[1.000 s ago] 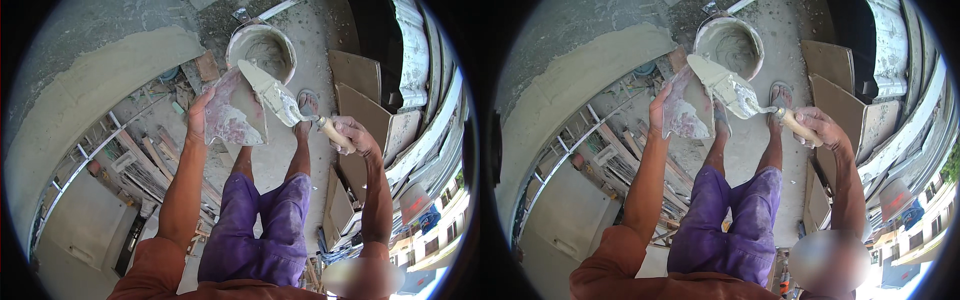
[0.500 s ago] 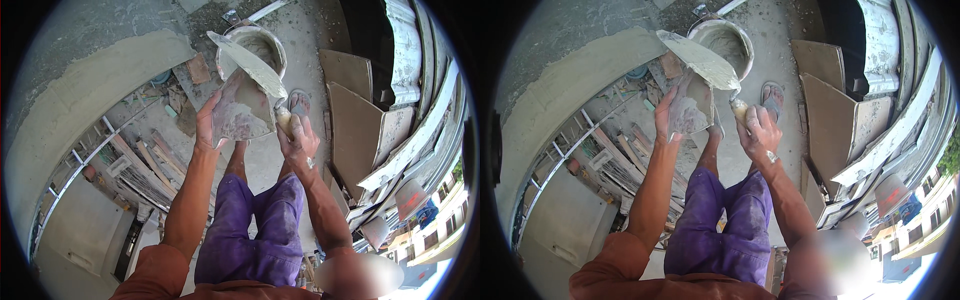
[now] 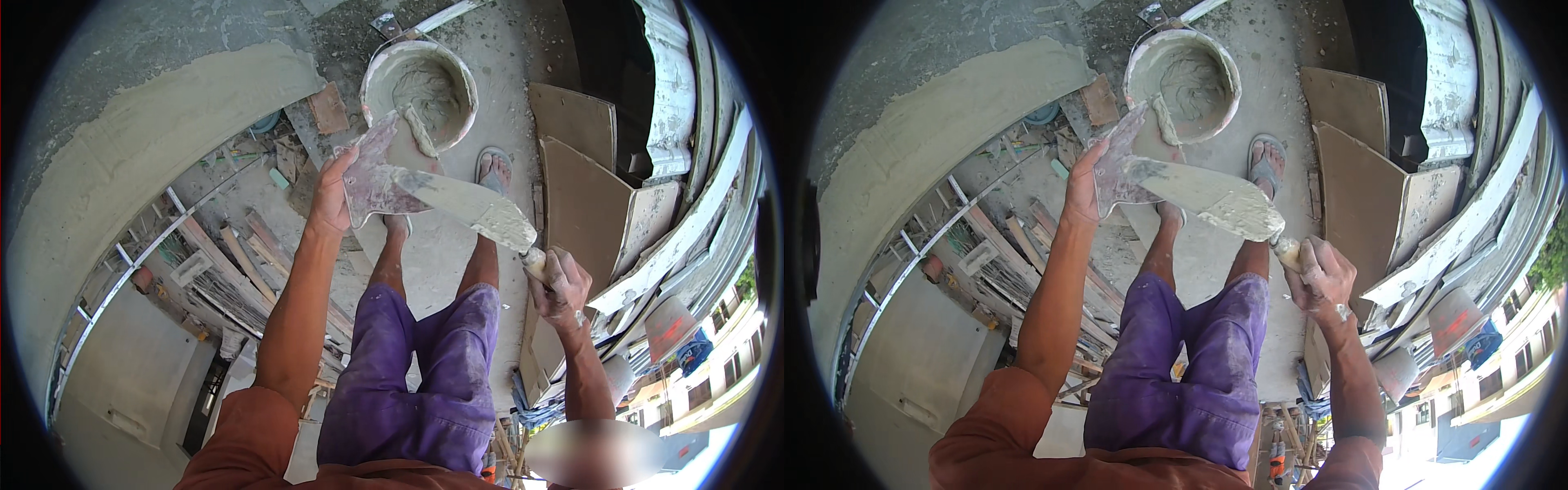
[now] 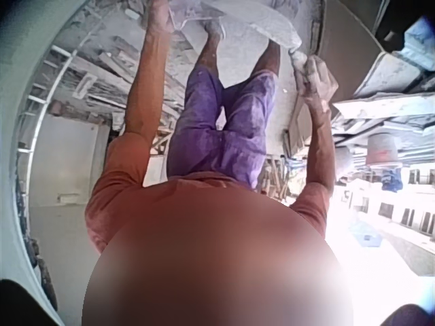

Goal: The person scoops plaster from a bucket onto a trowel, then applies and smooths the plaster along the wall surface using the trowel.

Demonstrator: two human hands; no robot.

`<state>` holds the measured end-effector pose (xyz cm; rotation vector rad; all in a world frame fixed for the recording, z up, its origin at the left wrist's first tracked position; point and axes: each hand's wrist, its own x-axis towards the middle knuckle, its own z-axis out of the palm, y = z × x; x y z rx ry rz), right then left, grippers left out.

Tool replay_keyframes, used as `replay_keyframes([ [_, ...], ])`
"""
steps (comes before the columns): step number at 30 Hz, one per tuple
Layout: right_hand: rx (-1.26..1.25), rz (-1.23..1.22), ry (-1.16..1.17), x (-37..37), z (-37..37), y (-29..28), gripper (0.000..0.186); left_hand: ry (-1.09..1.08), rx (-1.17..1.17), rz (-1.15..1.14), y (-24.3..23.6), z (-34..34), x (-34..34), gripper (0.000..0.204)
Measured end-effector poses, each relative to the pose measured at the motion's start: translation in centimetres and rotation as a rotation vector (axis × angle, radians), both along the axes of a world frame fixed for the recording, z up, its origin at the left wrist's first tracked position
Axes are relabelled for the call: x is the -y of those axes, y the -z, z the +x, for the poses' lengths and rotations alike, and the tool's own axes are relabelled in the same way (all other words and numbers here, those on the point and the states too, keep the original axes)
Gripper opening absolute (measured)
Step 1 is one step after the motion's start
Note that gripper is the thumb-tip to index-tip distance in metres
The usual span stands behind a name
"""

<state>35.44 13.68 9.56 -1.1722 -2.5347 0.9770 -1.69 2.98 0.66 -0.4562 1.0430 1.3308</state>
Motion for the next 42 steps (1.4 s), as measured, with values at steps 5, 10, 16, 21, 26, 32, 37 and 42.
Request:
replay_keyframes([
  [5,0.039,-0.002,-0.302,-4.4,-3.3,3.6,0.042,0.165,-0.1,0.007,-0.6,-1.3,0.1,0.04],
  [10,0.287,-0.064,-0.3,-6.1,-6.3,11.9,0.029,0.207,-0.122,-0.042,-1.7,0.1,1.0,0.034],
  [16,0.272,-0.22,0.016,-1.0,-8.1,10.4,0.031,0.142,-0.496,-0.182,0.9,1.3,1.2,0.032],
  [21,0.234,-0.345,0.185,4.8,-9.4,2.9,0.03,0.398,-0.763,-0.341,1.1,2.2,0.4,0.035],
  [26,0.23,-0.323,0.256,8.0,-11.0,3.6,0.025,0.323,-0.821,-0.342,0.6,4.9,-0.5,0.045],
  [32,0.122,-0.323,0.363,6.4,-13.3,5.7,0.025,0.433,-0.983,-0.316,0.0,3.9,-0.2,0.042],
  [37,0.223,-0.38,0.266,5.1,-14.0,8.0,0.024,0.546,-0.989,-0.172,-0.7,3.3,-0.1,0.04],
  [42,0.233,-0.652,0.431,2.7,-14.4,14.9,0.036,0.41,-0.935,-0.288,-1.6,4.0,0.5,0.039],
])
